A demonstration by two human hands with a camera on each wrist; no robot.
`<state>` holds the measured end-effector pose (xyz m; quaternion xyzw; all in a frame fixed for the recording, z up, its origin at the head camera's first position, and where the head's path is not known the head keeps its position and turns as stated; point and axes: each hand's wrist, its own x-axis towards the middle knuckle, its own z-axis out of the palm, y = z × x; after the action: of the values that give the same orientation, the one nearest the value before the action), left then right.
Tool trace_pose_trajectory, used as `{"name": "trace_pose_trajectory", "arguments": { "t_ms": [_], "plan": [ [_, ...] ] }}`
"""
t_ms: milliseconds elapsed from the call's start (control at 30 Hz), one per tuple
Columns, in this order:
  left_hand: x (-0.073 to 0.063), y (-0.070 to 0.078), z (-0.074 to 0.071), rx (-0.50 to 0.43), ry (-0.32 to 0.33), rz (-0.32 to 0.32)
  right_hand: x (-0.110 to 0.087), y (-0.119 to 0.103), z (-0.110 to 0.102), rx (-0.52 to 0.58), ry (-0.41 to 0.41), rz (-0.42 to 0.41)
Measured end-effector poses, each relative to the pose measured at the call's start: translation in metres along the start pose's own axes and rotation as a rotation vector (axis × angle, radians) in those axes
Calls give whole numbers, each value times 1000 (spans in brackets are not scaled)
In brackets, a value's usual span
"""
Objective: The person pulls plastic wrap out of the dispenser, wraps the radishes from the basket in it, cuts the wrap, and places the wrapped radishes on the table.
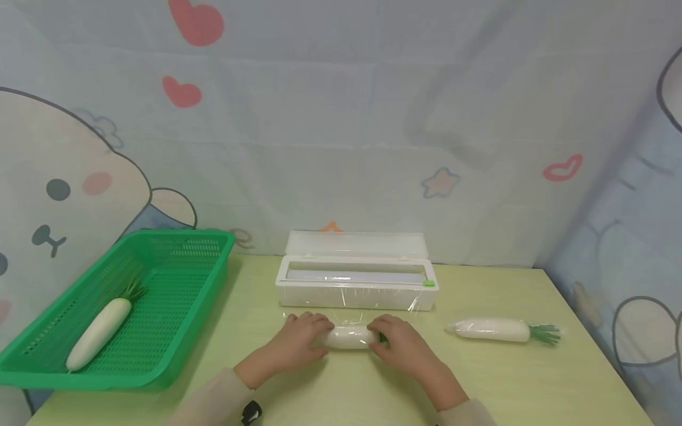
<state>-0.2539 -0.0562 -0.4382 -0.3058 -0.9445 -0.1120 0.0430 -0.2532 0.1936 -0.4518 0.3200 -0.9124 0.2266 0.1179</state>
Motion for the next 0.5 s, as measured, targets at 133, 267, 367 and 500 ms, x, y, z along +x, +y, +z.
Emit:
{"name": "trace_pose_trajectory", "arguments": {
  "t_ms": [133,267,367,500],
  "plan": [
    [7,-2,2,-15,-13,-31,4,2,2,-9,-18,33],
    [15,-3,3,27,-42,-52,7,4,5,-40,-8,48],
    [20,-4,4,73,-52,-59,10,6,9,-78,26,32],
    [25,-6,6,92,-43,-58,14,8,14,-118,86,12]
  ]
}}
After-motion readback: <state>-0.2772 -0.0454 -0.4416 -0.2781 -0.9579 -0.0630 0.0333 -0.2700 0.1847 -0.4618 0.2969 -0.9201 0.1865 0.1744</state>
